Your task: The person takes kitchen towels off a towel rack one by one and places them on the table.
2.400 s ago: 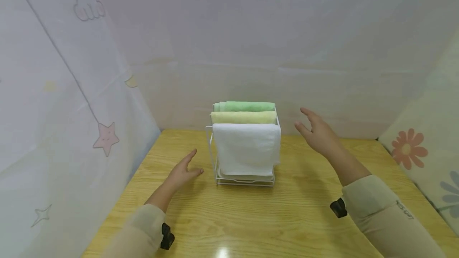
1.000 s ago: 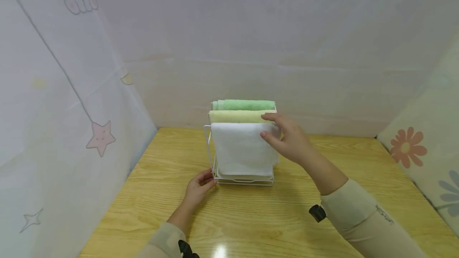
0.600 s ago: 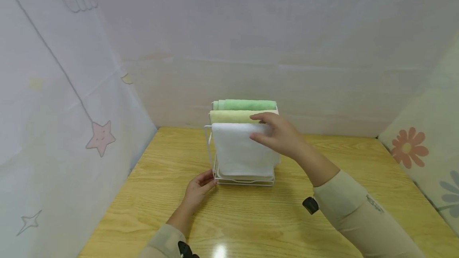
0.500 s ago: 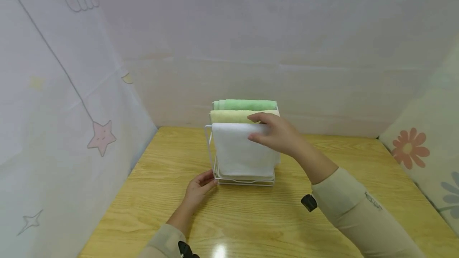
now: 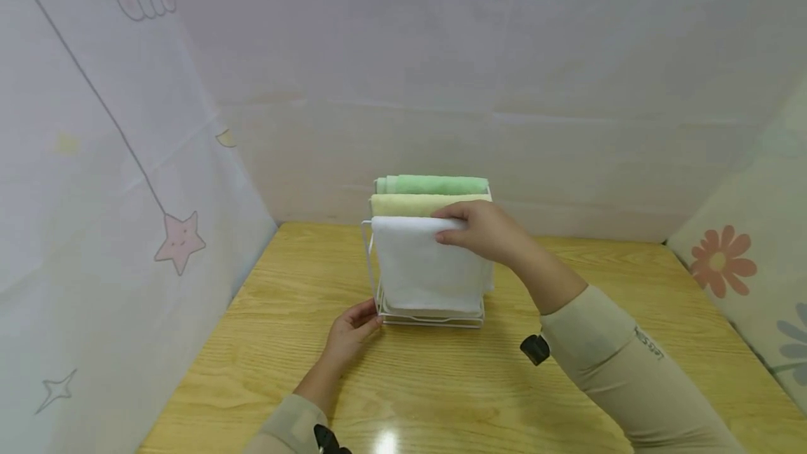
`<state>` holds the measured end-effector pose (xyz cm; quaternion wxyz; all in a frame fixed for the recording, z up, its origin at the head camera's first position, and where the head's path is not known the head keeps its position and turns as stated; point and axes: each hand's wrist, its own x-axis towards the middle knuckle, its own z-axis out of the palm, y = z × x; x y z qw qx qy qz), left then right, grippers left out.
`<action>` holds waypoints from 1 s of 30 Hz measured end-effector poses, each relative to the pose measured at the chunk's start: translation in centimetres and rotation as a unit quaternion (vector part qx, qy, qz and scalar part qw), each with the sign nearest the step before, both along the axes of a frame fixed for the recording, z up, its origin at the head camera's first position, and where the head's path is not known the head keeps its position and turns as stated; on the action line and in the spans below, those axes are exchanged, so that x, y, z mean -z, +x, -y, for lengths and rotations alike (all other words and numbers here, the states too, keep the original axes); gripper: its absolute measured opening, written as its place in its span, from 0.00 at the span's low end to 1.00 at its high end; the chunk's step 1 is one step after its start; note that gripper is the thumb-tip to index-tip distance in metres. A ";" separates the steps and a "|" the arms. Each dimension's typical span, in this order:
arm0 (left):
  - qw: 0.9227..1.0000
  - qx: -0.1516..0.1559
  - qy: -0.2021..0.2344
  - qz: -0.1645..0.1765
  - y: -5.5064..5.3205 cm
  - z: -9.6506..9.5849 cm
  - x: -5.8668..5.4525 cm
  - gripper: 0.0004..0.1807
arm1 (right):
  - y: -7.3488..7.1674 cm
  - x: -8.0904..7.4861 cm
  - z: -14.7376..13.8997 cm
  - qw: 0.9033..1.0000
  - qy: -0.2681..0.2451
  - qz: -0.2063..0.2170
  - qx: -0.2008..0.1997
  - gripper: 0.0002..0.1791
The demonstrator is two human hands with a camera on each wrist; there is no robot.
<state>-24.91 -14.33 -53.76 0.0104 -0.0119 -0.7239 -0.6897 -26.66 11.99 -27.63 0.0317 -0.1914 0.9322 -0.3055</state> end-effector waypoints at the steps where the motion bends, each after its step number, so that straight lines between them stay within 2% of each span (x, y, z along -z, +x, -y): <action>1: 1.000 0.001 -0.004 -0.002 0.0 0.0 0.0 0.22 | 0.0 0.0 0.0 1.000 -0.009 0.008 0.003 0.22; 10: 1.000 0.002 0.011 0.005 -0.2 -0.3 0.1 0.22 | -0.2 -0.2 -0.3 0.998 -0.052 0.025 0.013 0.22; 18: 1.000 0.002 0.004 -0.001 -0.6 -0.3 0.4 0.22 | -0.6 -0.6 -0.7 0.995 -0.093 0.032 0.033 0.22; 25: 1.000 0.002 0.002 0.005 -0.6 -0.4 0.2 0.22 | -0.5 -2.1 -1.3 0.990 -0.131 0.028 0.040 0.21; 30: 1.000 0.005 0.006 0.006 -0.6 -0.5 0.0 0.23 | -0.2 -3.5 -1.5 0.989 -0.136 0.015 0.053 0.20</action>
